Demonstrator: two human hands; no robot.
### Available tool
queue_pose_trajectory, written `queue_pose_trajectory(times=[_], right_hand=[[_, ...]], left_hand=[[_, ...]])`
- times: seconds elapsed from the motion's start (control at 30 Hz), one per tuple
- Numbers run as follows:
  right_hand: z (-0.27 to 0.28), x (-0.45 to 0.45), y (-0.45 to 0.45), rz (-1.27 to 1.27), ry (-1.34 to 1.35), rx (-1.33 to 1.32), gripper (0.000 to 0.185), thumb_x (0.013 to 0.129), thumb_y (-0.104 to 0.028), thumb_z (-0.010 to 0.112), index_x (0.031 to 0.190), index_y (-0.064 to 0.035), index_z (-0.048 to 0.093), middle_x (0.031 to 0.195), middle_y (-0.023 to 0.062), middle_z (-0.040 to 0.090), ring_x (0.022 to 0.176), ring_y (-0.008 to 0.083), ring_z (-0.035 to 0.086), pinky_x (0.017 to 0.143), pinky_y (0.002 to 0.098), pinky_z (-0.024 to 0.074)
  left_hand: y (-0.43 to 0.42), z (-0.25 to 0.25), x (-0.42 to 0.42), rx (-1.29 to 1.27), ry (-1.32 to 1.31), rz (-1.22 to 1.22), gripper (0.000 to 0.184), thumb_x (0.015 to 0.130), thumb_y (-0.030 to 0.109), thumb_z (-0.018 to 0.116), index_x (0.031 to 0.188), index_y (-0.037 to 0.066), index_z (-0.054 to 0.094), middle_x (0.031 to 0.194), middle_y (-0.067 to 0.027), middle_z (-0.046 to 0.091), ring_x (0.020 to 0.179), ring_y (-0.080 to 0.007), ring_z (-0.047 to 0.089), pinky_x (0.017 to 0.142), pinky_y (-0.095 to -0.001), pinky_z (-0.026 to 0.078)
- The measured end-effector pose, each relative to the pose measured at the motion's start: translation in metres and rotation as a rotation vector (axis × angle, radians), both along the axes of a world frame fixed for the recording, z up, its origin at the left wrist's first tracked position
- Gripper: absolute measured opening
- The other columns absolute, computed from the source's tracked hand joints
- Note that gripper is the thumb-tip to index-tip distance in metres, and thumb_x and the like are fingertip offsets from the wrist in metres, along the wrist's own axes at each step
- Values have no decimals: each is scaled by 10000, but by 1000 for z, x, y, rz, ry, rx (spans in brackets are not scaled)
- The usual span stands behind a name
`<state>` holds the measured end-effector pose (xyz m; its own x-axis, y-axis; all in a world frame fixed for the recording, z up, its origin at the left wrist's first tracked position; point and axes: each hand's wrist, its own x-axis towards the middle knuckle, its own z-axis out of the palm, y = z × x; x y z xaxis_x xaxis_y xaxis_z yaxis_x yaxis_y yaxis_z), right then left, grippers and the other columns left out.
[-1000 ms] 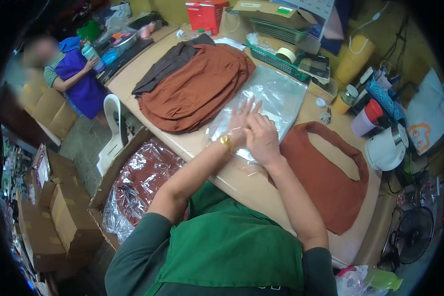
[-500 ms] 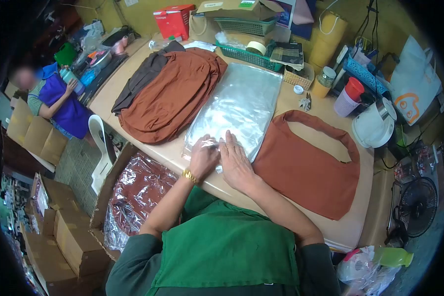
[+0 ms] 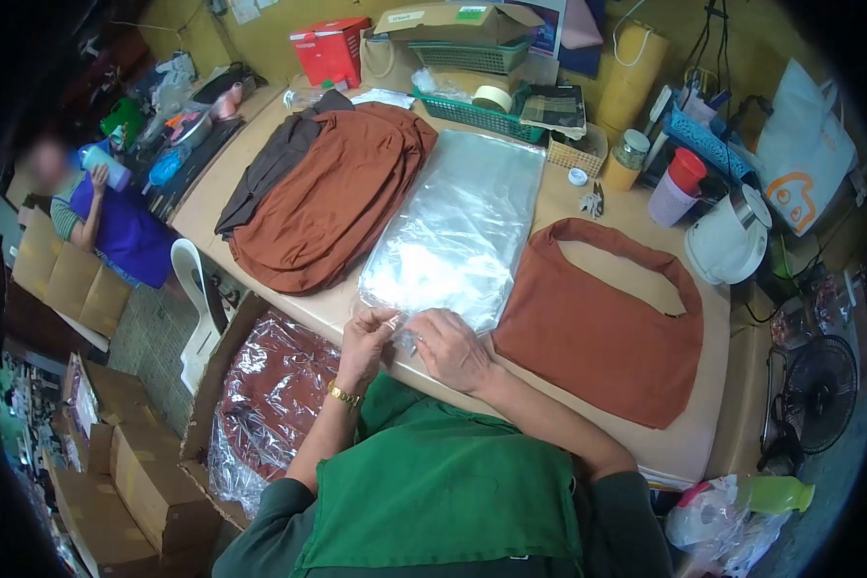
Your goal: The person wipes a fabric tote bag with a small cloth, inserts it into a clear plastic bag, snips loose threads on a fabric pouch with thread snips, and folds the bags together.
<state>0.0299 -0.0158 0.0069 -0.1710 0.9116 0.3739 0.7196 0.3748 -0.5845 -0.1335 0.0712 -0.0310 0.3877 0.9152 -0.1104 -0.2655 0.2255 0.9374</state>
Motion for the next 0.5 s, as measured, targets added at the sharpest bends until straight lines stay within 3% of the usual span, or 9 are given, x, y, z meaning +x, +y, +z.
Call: queue_pose_trajectory(times=[0.07, 0.17, 0.23, 0.27, 0.33, 0.37, 0.47, 0.5], right_hand=[[-11, -2, 1, 63, 102, 83, 475, 786, -32, 679, 1239, -31, 533, 1215, 191, 584, 1175, 408, 527, 980, 461, 424], [-7, -12, 14, -45, 91, 5, 441, 836, -86, 633, 1263, -39, 530, 1224, 203, 587, 1182, 402, 530, 993, 450, 427], [-7, -9, 30, -198, -491, -440, 438, 919, -222, 532, 1303, -15, 497, 1341, 209, 512, 1306, 347, 447, 1133, 453, 271], [-19, -7, 38, -205, -490, -440, 438, 919, -222, 532, 1303, -15, 497, 1341, 209, 512, 1306, 347, 447, 1133, 453, 271], [-56, 1, 59, -427, -539, -66, 482, 939, -277, 499, 1355, -36, 466, 1327, 191, 545, 1344, 335, 411, 1170, 485, 185], [-72, 6, 69, -504, -550, 58, 496, 945, -295, 488, 1372, -43, 456, 1322, 185, 556, 1356, 331, 399, 1182, 495, 156], [-101, 29, 106, -281, -250, -170, 447, 912, -290, 548, 1289, -50, 549, 1316, 186, 566, 1345, 368, 405, 1160, 544, 190], [-106, 35, 113, -207, -148, -245, 431, 901, -288, 569, 1262, -52, 579, 1314, 186, 570, 1341, 381, 408, 1153, 561, 201]], left_hand=[[2, -10, -5, -34, -20, -28, 50, 885, 22, 692, 905, 1, 651, 870, -47, 679, 743, -76, 614, 669, -211, 498], [5, -10, -12, -134, -203, -25, 41, 883, 7, 686, 911, -8, 661, 901, -55, 688, 752, -78, 618, 677, -209, 501], [-3, 3, -20, -90, 10, -75, 40, 868, -7, 695, 881, -11, 658, 923, -68, 690, 784, -77, 620, 689, -221, 513], [-9, 10, -23, -89, 11, -82, 40, 868, -7, 695, 881, -10, 658, 923, -68, 690, 784, -77, 620, 689, -221, 513], [-20, 21, -32, 69, 73, -148, 48, 873, 15, 697, 866, -7, 655, 933, -82, 696, 797, -79, 622, 691, -222, 508], [-21, 14, -37, 132, 109, -154, 98, 893, 49, 683, 828, 15, 617, 857, -43, 660, 776, -75, 600, 696, -225, 497], [-15, -1, -55, 97, -17, -155, 170, 917, 75, 658, 788, 44, 552, 767, 9, 577, 733, -69, 562, 688, -224, 475], [-14, -2, -55, -45, -97, -140, 199, 929, 82, 646, 791, 68, 502, 738, 36, 503, 715, -63, 527, 679, -222, 453]])
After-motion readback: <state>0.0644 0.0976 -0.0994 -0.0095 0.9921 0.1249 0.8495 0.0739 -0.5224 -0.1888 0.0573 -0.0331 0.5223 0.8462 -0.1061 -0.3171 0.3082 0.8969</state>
